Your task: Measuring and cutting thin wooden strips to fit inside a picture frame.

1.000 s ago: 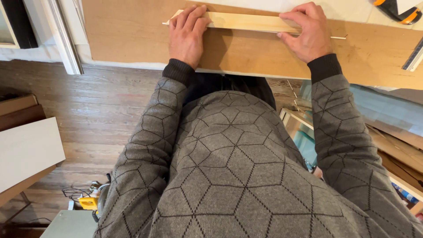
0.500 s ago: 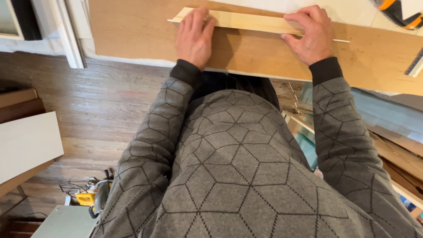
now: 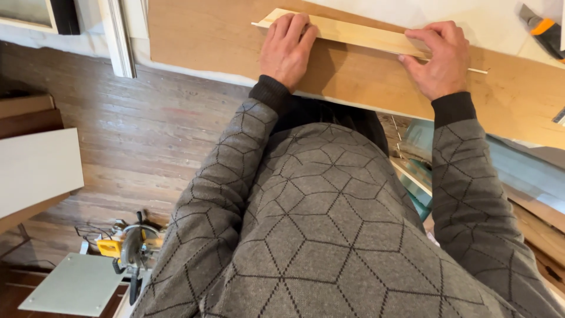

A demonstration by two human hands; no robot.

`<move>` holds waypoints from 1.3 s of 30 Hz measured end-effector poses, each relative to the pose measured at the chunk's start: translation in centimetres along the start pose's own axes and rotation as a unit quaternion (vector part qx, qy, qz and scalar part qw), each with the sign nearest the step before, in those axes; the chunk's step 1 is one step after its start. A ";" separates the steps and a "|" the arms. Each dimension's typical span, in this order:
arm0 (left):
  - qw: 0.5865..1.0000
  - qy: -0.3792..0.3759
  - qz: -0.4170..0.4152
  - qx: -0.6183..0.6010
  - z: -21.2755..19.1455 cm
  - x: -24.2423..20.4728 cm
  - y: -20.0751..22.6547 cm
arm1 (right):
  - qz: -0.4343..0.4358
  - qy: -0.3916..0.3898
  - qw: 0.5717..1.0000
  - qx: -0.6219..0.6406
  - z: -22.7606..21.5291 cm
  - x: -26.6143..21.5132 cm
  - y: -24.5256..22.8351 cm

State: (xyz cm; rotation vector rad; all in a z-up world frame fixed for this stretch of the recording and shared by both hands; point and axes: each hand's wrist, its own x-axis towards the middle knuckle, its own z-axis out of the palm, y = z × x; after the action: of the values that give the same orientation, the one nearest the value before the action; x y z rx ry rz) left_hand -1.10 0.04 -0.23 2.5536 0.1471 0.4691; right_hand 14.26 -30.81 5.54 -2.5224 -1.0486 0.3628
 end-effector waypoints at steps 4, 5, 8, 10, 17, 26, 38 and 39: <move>1.000 0.006 0.002 0.026 0.7 -0.2 -0.6 | 0.017 -0.010 1.000 0.008 -0.1 0.3 -0.4; 0.999 0.007 0.006 0.035 0.9 -0.3 -0.6 | 0.023 -0.010 1.000 0.009 -0.2 0.3 -0.3; 0.999 -0.008 -0.007 0.036 1.3 -0.4 -0.4 | 0.028 -0.019 0.999 0.005 -0.6 0.5 -0.7; 0.999 -0.004 -0.012 0.038 1.7 -0.3 -0.3 | 0.030 -0.025 0.999 0.011 -0.8 0.7 -0.7; 0.999 0.001 -0.021 0.038 1.6 -0.2 -0.2 | 0.036 -0.044 0.998 0.011 -0.9 0.8 -0.4; 0.999 0.020 -0.016 0.038 1.8 -0.5 -0.2 | 0.041 -0.039 0.998 0.006 -0.8 0.9 -0.8; 0.998 0.006 -0.030 0.063 -0.5 0.3 1.8 | 0.083 0.002 0.996 0.027 -2.4 -1.0 4.5; 0.997 0.006 -0.033 0.064 -0.8 0.2 2.2 | 0.081 0.000 0.996 0.028 -3.4 -1.5 5.8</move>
State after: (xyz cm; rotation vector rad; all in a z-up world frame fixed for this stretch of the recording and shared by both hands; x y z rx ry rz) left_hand -1.18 -1.40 1.63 2.6617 0.2718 0.4635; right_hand 18.09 -36.46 6.16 -2.5647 -0.8237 0.4303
